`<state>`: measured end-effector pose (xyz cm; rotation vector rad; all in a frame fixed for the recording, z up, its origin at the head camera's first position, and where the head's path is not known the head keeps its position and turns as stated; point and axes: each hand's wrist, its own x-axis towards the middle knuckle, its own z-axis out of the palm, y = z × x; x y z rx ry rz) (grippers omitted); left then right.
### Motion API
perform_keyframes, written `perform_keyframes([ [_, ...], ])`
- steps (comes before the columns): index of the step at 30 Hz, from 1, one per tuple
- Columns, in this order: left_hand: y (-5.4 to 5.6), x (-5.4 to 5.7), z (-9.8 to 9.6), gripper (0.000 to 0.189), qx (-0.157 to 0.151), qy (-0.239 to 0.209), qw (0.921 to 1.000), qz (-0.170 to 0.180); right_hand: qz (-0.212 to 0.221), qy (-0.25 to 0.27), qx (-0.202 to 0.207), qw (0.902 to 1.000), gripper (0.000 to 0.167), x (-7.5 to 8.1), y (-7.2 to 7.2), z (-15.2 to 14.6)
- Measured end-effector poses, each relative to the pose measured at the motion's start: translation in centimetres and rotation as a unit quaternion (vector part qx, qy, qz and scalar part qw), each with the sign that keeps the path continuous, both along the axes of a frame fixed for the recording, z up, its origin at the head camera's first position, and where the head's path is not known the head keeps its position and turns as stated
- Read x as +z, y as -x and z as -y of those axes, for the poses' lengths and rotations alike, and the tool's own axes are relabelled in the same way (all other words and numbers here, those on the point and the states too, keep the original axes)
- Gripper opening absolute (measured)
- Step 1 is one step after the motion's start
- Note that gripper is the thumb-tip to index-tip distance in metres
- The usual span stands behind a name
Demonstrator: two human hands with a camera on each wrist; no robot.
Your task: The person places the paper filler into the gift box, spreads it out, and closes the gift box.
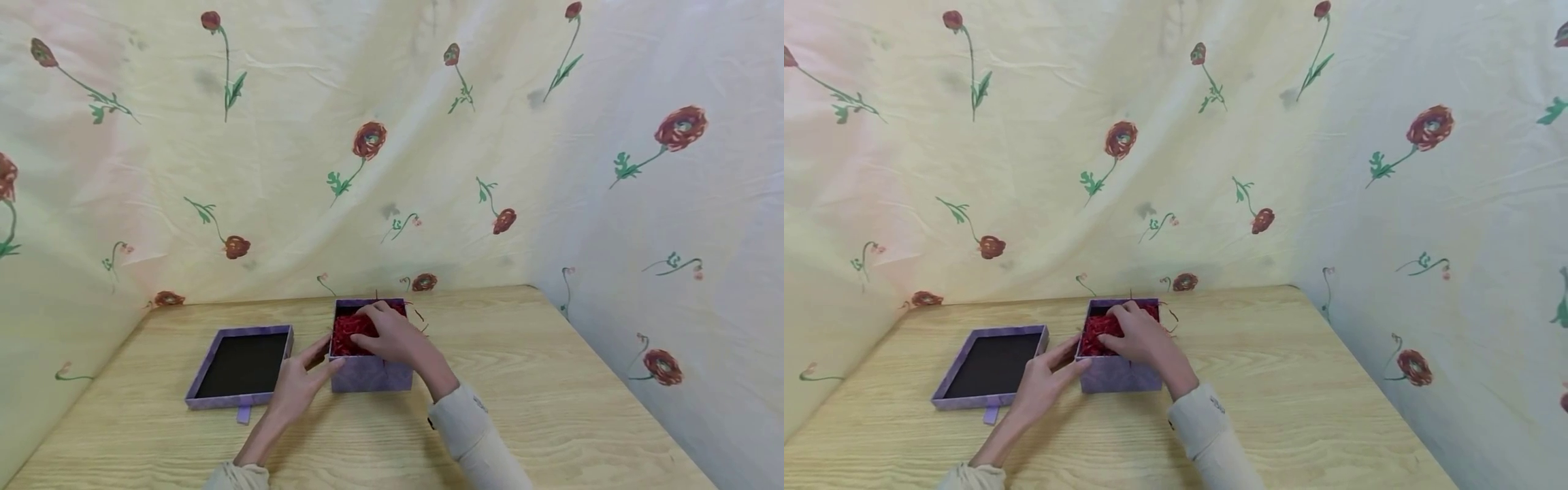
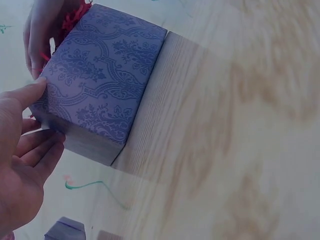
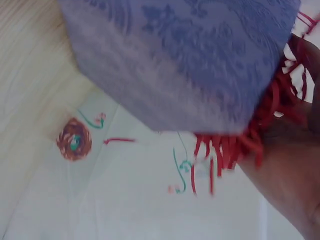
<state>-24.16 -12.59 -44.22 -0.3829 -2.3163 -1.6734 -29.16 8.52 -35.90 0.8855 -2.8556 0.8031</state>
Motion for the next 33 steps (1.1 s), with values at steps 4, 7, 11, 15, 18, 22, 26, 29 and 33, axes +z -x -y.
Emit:
perform_keyframes([
  [4,0.0,0.0,0.1,0.060,-0.003,-0.001,1.0000,0.000,-0.024,0.028,0.013,0.9992,0.043,0.2,-0.6,-1.4],
  [7,0.0,0.0,0.1,0.060,-0.005,-0.004,1.0000,-0.001,-0.044,0.048,0.006,0.9979,0.043,0.2,-0.9,-2.5],
  [11,0.0,0.0,0.0,0.059,-0.009,-0.011,0.9999,-0.002,-0.055,0.092,-0.005,0.9942,0.049,-0.2,-0.8,-4.4],
  [15,0.1,-0.1,0.0,0.060,-0.010,-0.013,0.9999,-0.001,-0.028,0.130,-0.010,0.9910,0.063,-1.0,-0.4,-6.5],
  [18,0.1,-0.2,0.1,0.060,-0.008,-0.011,0.9999,-0.001,0.005,0.141,-0.005,0.9899,0.073,-1.6,-0.3,-7.5],
  [22,0.1,-0.1,0.1,0.061,-0.005,-0.009,0.9999,0.003,0.022,0.141,0.014,0.9897,0.070,-1.9,-0.7,-8.0],
  [26,0.1,0.1,0.1,0.061,-0.005,-0.005,1.0000,0.006,-0.007,0.129,0.034,0.9910,0.054,-2.1,-1.2,-7.7],
  [29,0.1,0.1,0.1,0.061,-0.004,-0.006,1.0000,0.007,-0.037,0.102,0.044,0.9931,0.045,-2.2,-1.4,-7.2],
  [33,0.0,0.0,0.1,0.061,-0.004,-0.008,0.9999,0.009,-0.061,0.068,0.043,0.9949,0.039,-2.1,-1.6,-6.2],
])
